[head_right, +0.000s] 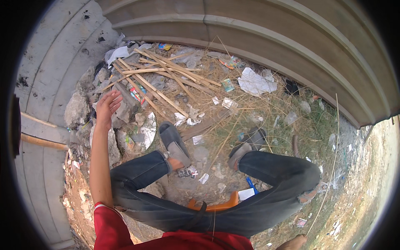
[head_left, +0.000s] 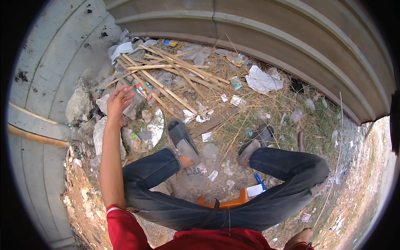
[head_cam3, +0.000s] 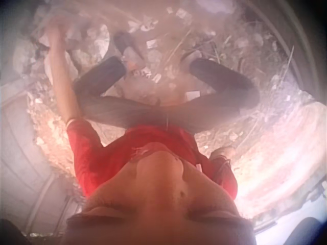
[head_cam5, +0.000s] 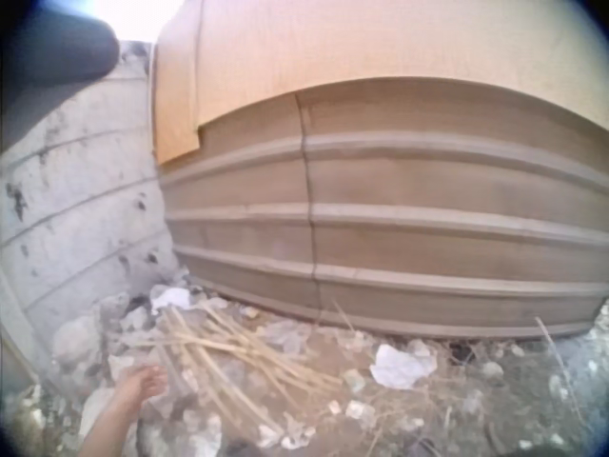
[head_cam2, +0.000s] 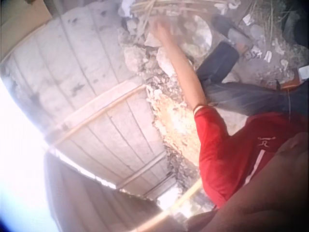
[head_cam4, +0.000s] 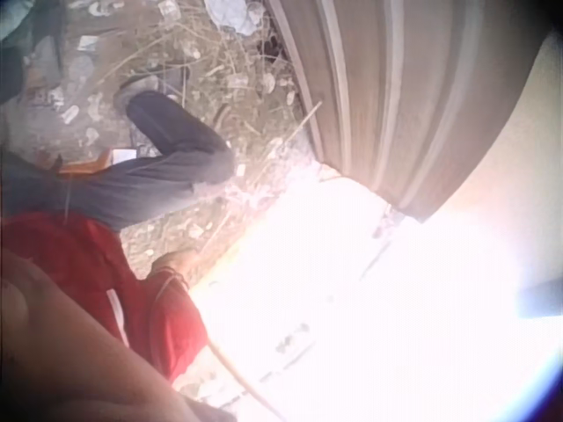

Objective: The person sits on the ground and uses a blue utility knife to shave thin strips off a long bamboo stick. They repeatedly scrape the blade along the stick's length to smooth the surface and remove the outer layer, occasionally rotating the stick to access different sides.

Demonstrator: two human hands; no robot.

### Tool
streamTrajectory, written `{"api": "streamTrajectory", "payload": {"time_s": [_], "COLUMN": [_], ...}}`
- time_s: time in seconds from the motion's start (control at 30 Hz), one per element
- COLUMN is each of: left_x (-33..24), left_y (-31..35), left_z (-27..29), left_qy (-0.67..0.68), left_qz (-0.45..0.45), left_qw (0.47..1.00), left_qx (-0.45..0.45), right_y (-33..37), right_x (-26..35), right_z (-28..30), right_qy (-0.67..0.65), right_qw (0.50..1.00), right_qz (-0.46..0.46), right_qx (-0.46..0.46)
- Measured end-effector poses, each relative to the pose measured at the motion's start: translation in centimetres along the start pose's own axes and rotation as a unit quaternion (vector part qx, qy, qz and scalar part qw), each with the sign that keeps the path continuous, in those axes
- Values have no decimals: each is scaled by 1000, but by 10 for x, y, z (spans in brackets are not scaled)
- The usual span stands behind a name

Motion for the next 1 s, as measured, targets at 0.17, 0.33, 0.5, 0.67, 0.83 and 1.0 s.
{"api": "streamTrajectory", "payload": {"time_s": [0.17, 0.33, 0.5, 0.67, 0.83, 1.0], "left_x": [80, 206, 295, 291, 305, 359], "left_y": [-38, -61, -64, -44, -80, -104], "left_z": [-55, -87, -109, -142, -156, -147], "left_qy": [-61, -253, -382, -579, -602, -518], "left_qz": [52, 48, 52, 128, 148, 165], "left_qw": [996, 960, 920, 805, 784, 839], "left_qx": [38, 110, 68, 18, 29, -38], "right_y": [37, 47, 74, 101, 130, 190], "right_x": [-14, -20, -58, -93, -138, -181], "right_z": [56, 2, -116, -236, -336, -427], "right_qy": [147, 311, 437, 520, 573, 572], "right_qw": [988, 950, 885, 799, 694, 544], "right_qz": [2, 36, 110, 205, 307, 434], "right_qx": [-48, 7, 120, 224, 310, 434]}}
Point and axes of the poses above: each hand's wrist, its own y-axis away from the middle knuckle, its own z-axis out of the back of the hand, x = y × z, the point moved 7 cm from there along -y, towards the middle knuckle
